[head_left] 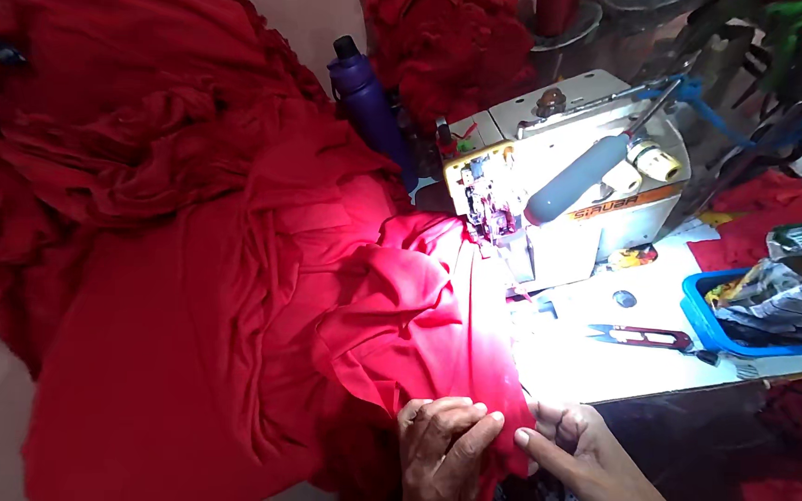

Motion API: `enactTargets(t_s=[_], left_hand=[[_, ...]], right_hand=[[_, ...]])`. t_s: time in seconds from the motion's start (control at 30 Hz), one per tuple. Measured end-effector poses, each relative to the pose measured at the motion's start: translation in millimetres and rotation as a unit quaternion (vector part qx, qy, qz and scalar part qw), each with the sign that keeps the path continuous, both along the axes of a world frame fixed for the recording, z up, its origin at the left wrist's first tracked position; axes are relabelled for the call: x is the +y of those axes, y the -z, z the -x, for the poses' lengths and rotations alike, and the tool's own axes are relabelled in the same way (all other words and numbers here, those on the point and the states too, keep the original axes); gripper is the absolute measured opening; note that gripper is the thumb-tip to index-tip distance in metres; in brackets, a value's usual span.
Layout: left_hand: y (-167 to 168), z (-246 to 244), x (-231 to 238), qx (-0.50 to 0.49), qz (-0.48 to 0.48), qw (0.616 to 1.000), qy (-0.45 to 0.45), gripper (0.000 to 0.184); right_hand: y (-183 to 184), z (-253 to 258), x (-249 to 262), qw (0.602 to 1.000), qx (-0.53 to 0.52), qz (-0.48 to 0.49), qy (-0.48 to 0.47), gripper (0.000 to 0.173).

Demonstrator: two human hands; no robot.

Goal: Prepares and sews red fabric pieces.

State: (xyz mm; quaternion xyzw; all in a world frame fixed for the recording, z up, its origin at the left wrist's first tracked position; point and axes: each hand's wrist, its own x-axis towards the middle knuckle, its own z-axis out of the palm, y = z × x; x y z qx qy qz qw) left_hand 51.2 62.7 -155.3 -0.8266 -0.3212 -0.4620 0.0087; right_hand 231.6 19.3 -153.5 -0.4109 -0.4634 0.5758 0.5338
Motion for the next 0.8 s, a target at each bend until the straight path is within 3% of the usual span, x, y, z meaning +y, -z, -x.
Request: enactTargets(t_s=[0.17, 0.4, 0.5, 0.6, 0.67, 0.73, 0.8], left_hand=[[-10.1, -4.3, -17.0, 0.026, 0.002, 0.999, -0.025, 0.012], [-1.7, -13.5, -28.7, 0.086, -0.002, 0.994, -0.067, 0.014], [6.9, -19.0, -33.5, 0.076, -0.021, 0.992, -0.101, 0.008], [17.4, -20.6, -36.0, 0.027, -0.017, 0.996, -0.087, 0.002], [25.5, -17.7, -28.5, 0.008, -0.005, 0.998, -0.069, 0.014], [25.0, -13.1, -9.8, 0.052, -0.001, 0.996, -0.074, 0.031], [19.8, -10.8, 14.5, 0.120, -0.027, 0.987, -0.106, 0.030]], right_hand=[[-14.1, 8.3, -6.3, 0.999, 0.015, 0.032, 0.022, 0.021], [-2.8, 11.5, -7.9, 1.000, -0.011, -0.005, 0.025, 0.021], [-16.4, 12.5, -4.4, 0.998, 0.030, 0.045, 0.042, 0.017], [2.7, 14.9, 2.9, 0.998, 0.002, -0.015, 0.058, 0.009], [4.1, 12.5, 3.2, 0.995, -0.051, -0.052, 0.073, 0.009], [-5.3, 9.1, -2.0, 0.990, -0.088, -0.077, 0.083, 0.011], [-11.6, 7.5, -7.8, 0.984, -0.110, -0.105, 0.088, 0.013]])
